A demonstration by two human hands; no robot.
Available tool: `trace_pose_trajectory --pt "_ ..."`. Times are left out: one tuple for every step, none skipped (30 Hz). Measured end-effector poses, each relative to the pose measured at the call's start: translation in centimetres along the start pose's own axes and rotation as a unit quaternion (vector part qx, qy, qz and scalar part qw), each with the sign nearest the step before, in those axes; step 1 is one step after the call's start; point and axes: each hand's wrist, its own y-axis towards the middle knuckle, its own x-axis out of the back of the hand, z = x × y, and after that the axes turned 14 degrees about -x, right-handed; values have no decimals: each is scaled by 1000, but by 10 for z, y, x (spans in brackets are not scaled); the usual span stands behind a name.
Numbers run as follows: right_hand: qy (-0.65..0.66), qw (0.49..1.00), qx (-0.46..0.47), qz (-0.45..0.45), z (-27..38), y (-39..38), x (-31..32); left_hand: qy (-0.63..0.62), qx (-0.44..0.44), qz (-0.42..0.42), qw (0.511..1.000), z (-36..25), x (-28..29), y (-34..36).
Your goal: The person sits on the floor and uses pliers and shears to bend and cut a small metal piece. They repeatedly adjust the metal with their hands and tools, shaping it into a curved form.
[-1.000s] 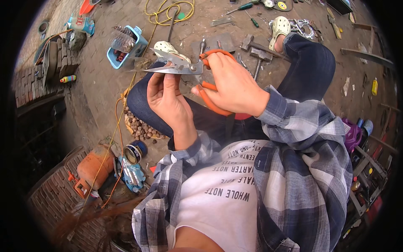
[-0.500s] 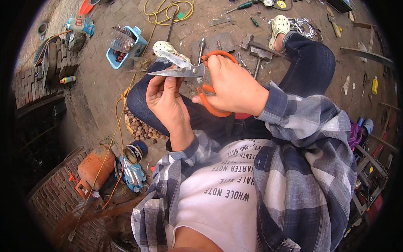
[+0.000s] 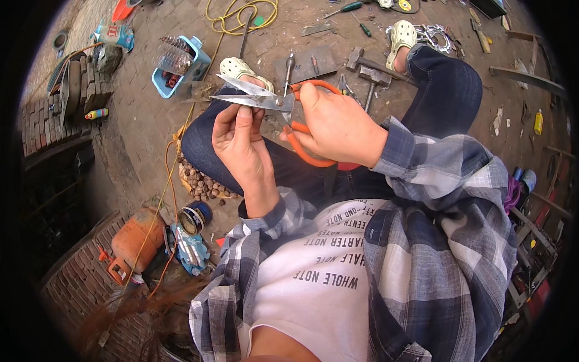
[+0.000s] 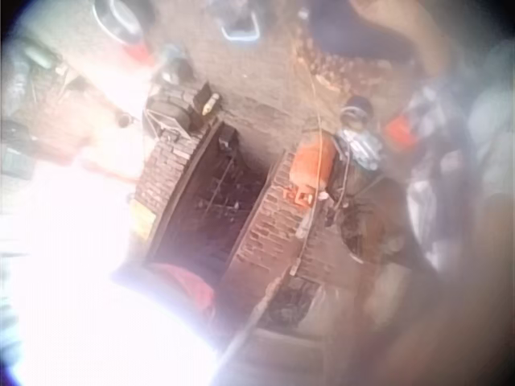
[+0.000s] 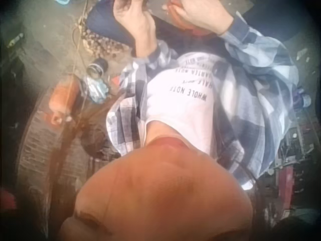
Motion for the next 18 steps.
trace_pose_trajectory --pt "10 999 28 -28 -3 0 -1 -12 -5 -2 1000 1 -3 -1" --pt "21 997 56 -56 -5 1 -2 -24 -11 -4 1000 2 -6 -1" --pt "23 996 62 -61 -5 2 -3 -8 -12 -14 1000 2 -8 -1" --pt "25 995 68 -66 -6 4 -3 -4 -18 -15 1000 3 -8 -2" --pt "25 994 72 -73 -7 4 -3 -2 -22 -14 1000 5 -7 -2" --pt "24 995 67 -67 -8 4 -2 1 -26 -13 1000 7 -7 -2" --pt "23 996 63 -62 -8 4 -2 2 -26 -7 1000 8 -7 -2" --pt "23 996 59 -55 -9 4 -2 5 -27 -2 1000 8 -6 -2" --pt "22 996 59 -57 -9 4 -2 8 -29 2 1000 8 -5 -2" --pt "20 996 59 -58 -10 5 -2 8 -24 7 1000 8 -5 -2" --pt "20 996 60 -58 -10 5 -2 10 -22 10 1000 8 -3 -1" --pt "29 997 56 -40 -9 5 -1 11 -19 14 1000 7 -2 0" --pt "38 998 51 -22 -9 4 1 5 -12 13 1000 6 -1 0" --pt "47 998 46 -4 -8 4 2 -2 -5 14 1000 6 -1 1" --pt "43 998 43 -7 -9 4 2 -10 2 14 1000 6 -1 2" --pt "39 998 40 -9 -9 4 0 -11 -1 16 1000 6 -1 2" --pt "36 999 36 -11 -9 3 -1 -13 -4 17 1000 6 -2 1" --pt "36 999 31 -7 -9 1 -1 -14 -6 19 1000 6 -2 1"
